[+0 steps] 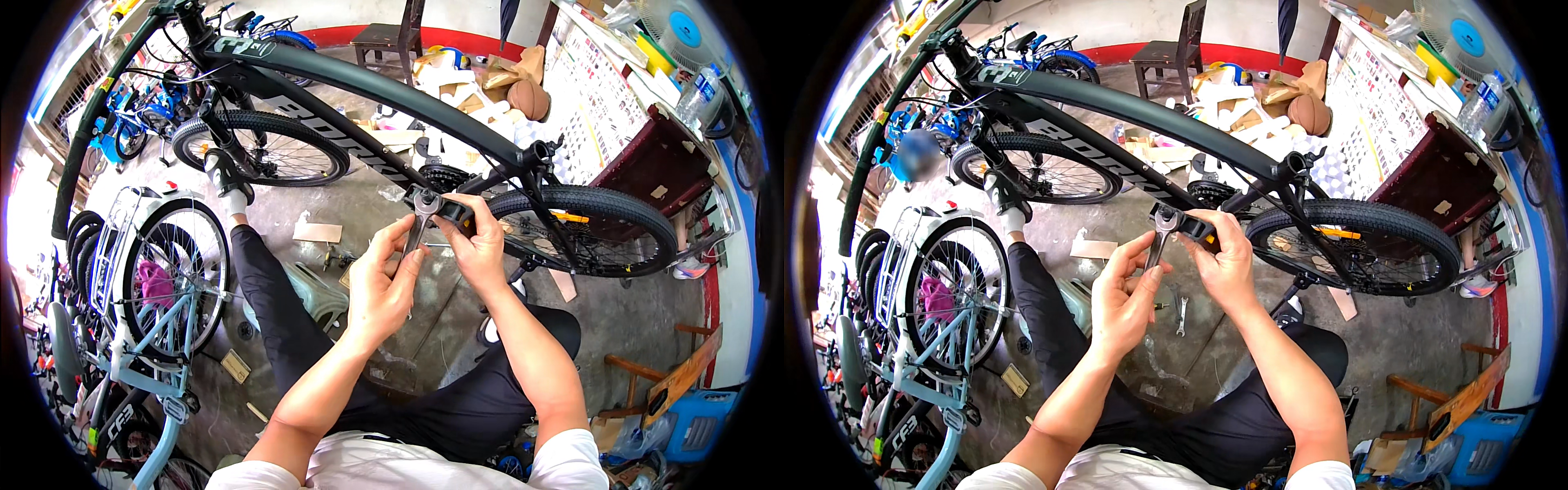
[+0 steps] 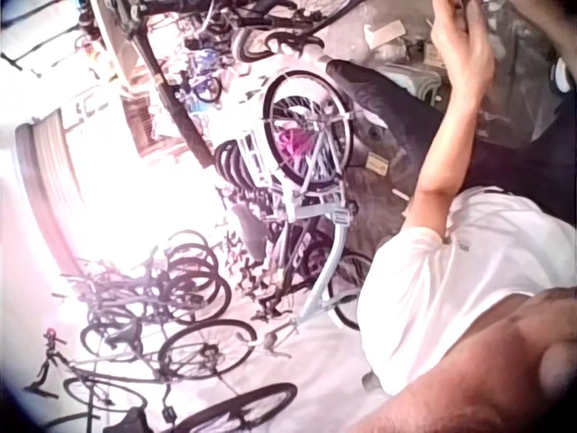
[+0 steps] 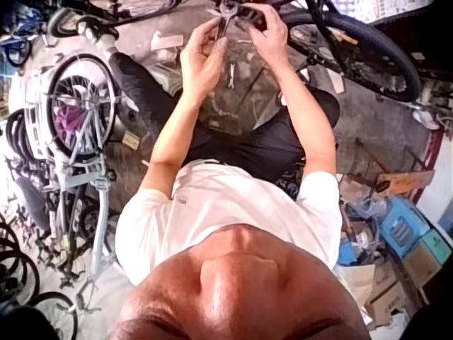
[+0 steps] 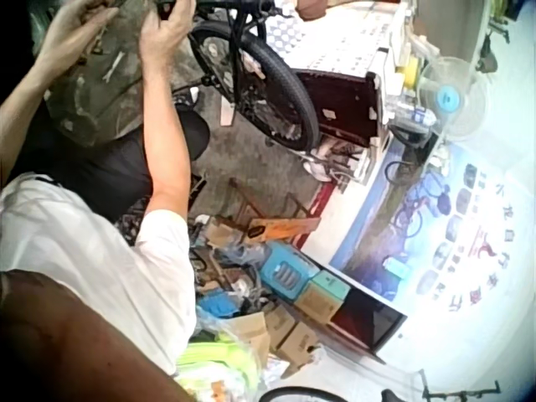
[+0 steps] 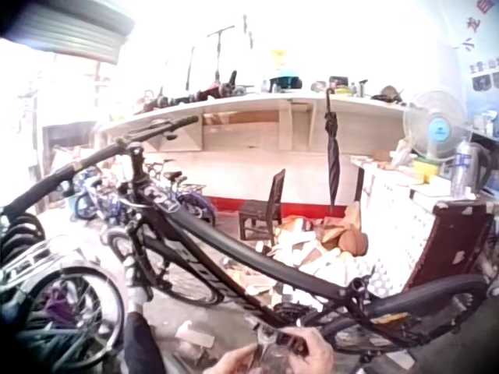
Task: The person unwraps bicycle pedals from plastic packaging, then attaches a pedal to the bicycle crank arm and tightens it using a wrench.
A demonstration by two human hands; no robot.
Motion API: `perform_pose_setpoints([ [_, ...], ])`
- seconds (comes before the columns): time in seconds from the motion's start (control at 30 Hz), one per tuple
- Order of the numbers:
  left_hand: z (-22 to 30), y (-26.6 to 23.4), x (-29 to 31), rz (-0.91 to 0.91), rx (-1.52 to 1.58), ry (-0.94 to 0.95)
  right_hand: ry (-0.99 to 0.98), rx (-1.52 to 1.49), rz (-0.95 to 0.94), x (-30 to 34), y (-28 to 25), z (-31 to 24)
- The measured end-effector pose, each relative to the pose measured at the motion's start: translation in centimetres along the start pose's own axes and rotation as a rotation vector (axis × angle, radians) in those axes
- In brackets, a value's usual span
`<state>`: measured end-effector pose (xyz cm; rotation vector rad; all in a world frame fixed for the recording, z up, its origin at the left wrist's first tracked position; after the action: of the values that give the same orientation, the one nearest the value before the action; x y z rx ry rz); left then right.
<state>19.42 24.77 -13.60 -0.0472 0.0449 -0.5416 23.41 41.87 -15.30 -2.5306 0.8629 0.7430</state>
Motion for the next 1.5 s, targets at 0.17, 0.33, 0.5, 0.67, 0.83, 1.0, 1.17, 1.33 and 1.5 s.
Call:
perform_pose_setpoints([
  [0.17, -0.2, 0.5, 0.0, -0.020, 0.014, 0.019, -0.050, 0.057, 0.021, 0.1, -0.4, -0.3],
  [0.33, -0.2, 0.6, 0.3, -0.020, 0.030, 0.026, -0.076, 0.060, 0.015, 0.3, -0.6, -0.4],
  [0.5, -0.6, 0.7, 0.4, -0.032, 0.028, 0.010, -0.039, 0.115, -0.021, 0.6, -0.9, -0.6],
  [0.67, -4.2, 0.0, -0.2, 0.041, 0.256, -0.031, -0.244, 0.284, -0.064, -0.7, -2.1, -2.5],
  [0.83, -11.4, 1.4, 0.8, 0.009, 0.457, -0.200, -0.322, 0.538, -0.222, 0.7, -1.1, -2.7],
  [1.0, -20.1, 4.5, 4.2, -0.093, 0.661, -0.836, -0.067, 0.800, -0.523, 1.3, -3.3, 0.1],
  [1.17, -27.7, 6.7, 2.3, 0.032, 0.811, -1.122, 0.056, 0.848, -1.059, 4.7, -4.2, 2.2],
  [1.33, -25.3, 8.2, -4.0, 0.099, 0.928, -0.865, 0.124, 0.667, -1.162, 5.8, -4.4, 2.5],
  [1.5, -22.5, 7.1, -6.9, 0.086, 0.875, -0.615, 0.246, 0.629, -0.903, 3.1, -5.9, 4.0],
])
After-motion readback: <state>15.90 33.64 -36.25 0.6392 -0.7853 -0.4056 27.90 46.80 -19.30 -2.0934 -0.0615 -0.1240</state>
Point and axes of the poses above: each hand's wrist, its own x-axis away from the middle knuckle, its own y-axis out of the palm, z = x × y, the point moved 6 cm from there along -x, towards the middle knuckle, and after that the axes turned 7 degrees about -y, right-handed, at the moved point
